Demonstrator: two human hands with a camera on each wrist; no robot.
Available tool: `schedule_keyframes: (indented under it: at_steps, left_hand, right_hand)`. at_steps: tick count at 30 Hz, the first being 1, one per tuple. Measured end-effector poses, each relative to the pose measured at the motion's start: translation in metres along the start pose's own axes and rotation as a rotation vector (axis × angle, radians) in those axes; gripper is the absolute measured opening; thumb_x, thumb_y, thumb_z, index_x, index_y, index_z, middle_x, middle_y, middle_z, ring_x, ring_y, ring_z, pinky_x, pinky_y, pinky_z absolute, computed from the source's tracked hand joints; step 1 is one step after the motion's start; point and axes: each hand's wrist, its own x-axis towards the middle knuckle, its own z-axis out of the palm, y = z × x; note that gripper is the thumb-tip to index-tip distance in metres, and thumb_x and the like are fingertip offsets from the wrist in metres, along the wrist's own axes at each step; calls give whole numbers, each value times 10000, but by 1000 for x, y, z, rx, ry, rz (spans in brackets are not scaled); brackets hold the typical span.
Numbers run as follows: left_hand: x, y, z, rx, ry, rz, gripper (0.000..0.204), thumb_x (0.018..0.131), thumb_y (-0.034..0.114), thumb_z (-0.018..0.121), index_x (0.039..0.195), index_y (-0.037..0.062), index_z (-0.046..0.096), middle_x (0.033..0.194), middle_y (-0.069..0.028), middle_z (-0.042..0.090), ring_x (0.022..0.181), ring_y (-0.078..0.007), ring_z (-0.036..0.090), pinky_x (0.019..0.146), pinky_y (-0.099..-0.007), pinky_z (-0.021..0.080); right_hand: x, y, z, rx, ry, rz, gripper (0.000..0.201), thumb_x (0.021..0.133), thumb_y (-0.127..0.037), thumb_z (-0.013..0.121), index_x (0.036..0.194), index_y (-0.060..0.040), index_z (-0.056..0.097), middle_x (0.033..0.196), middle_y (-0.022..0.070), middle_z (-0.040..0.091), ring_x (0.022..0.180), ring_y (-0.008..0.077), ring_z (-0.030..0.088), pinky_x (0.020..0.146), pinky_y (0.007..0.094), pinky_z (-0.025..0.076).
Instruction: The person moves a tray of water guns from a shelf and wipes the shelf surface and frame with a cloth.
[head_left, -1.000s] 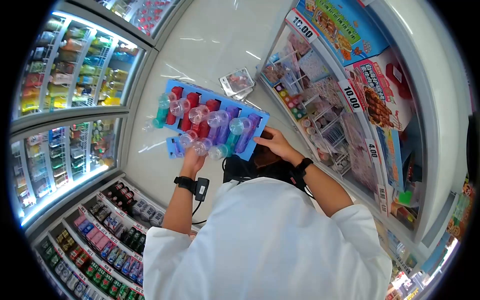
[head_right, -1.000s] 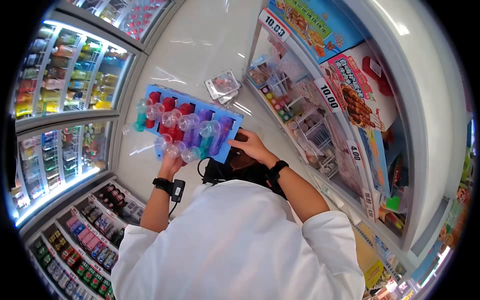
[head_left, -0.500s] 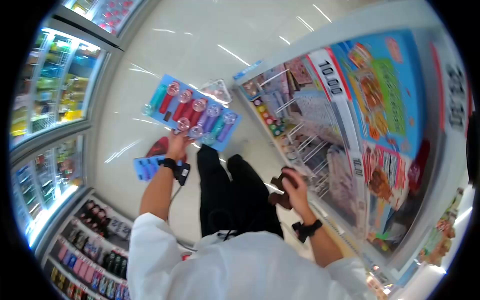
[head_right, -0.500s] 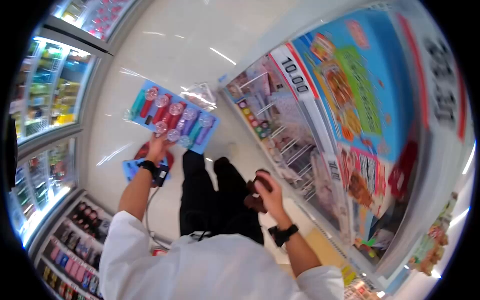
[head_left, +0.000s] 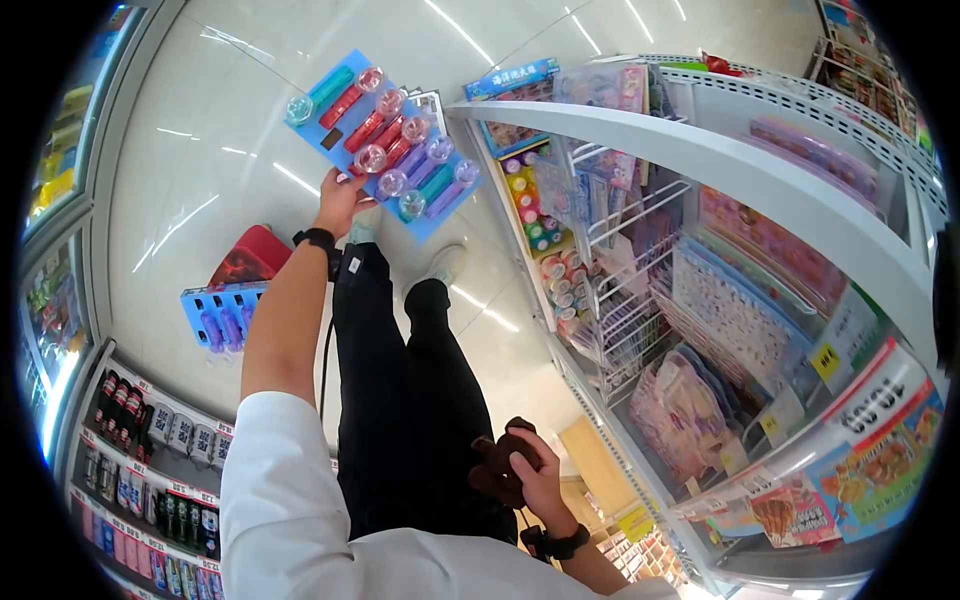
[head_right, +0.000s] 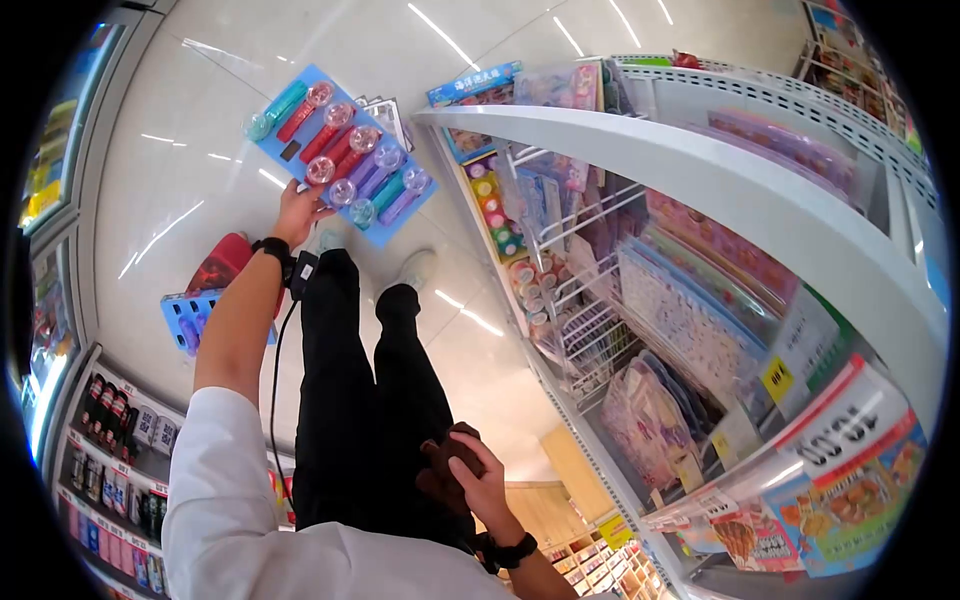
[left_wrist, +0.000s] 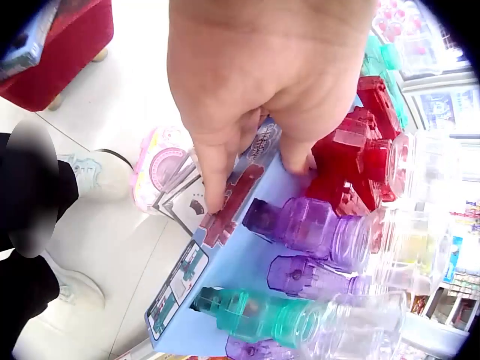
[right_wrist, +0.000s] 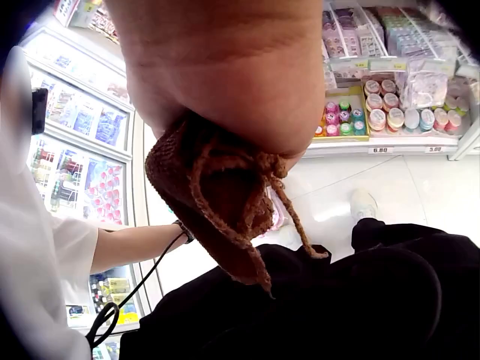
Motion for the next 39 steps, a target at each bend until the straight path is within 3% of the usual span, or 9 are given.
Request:
schedule_keyframes:
  at_steps: [18, 24, 25, 27, 28, 30, 32, 35, 39]
  left_hand:
    - [13, -7, 21, -24, 190, -41, 605, 830, -34, 527, 1404, 20, 342, 1144, -130, 583, 987, -246, 617, 820, -367, 536]
    - [31, -49, -53, -74, 56, 45, 445, 882, 56, 528, 1313, 93, 421, 1060, -124, 556, 858, -233, 581, 745, -376, 530]
    - [-25, -10, -21, -58, 192, 181, 418, 833, 30, 556, 1238, 101, 486, 929, -66, 554, 752, -175, 558, 625, -315, 485]
    - [-32, -7, -50, -247, 33, 220, 385, 896, 171, 516, 1262, 73, 450, 1125, -107, 517, 959, -257, 563, 783, -387, 519]
    - [-87, 26, -55, -19, 357, 311, 381, 930, 259, 469, 1259, 67, 453, 1181, -111, 495, 999, -296, 548, 846, -424, 496]
    - [-104, 90, 12, 2, 5, 488, 409, 957, 321, 369, 1250, 50, 457, 1210, -119, 492, 1060, -272, 513, 920, -434, 448]
    - [-189, 153, -1, 179, 165, 692, 355, 935, 192, 443, 1243, 17, 464, 1215, -121, 505, 1067, -249, 517, 909, -409, 451]
    - [-273, 237, 59, 357, 52, 938, 268, 957, 138, 472, 1167, -22, 520, 1134, -119, 556, 1005, -197, 548, 894, -324, 469]
    - [-359, 283, 124, 610, -251, 1301, 163, 914, 83, 536, 1049, 30, 611, 988, -126, 580, 888, -262, 553, 794, -410, 457]
  right_hand:
    - [13, -33, 19, -48, -55, 26, 346, 870, -102, 628, 1209, -39, 589, 1147, 75, 611, 1059, 163, 556, 941, 292, 430]
    - [-11, -63, 28, -49, -97, -115, 349, 881, -123, 636, 1217, -47, 585, 1137, 73, 608, 1044, 164, 556, 928, 291, 435]
    - [-11, -71, 35, 22, -114, -127, 357, 898, -128, 627, 1240, -47, 566, 1153, 59, 590, 999, 140, 553, 877, 269, 452]
    - [-32, -71, 25, 55, -194, -205, 367, 903, -127, 623, 1255, -49, 552, 1140, 45, 582, 970, 126, 548, 846, 255, 457]
    - [-37, -72, 27, 84, -235, -282, 378, 909, -125, 619, 1271, -52, 539, 1127, 31, 574, 942, 111, 544, 815, 241, 462]
    - [-64, -94, 15, 335, -258, -221, 417, 906, -126, 616, 1302, -53, 507, 1094, 45, 558, 940, 136, 544, 831, 274, 459]
    - [-71, -100, 9, -4, -172, -628, 461, 894, -130, 626, 1327, -61, 484, 1107, 71, 557, 968, 149, 530, 881, 296, 438]
    - [-95, -125, -1, 69, -163, -709, 559, 876, -130, 620, 1395, -86, 417, 1255, 123, 515, 1140, 235, 499, 1000, 337, 364]
    - [-117, -157, -2, 40, -21, -877, 611, 848, -137, 632, 1409, -89, 392, 1267, 141, 513, 1127, 222, 488, 985, 322, 375]
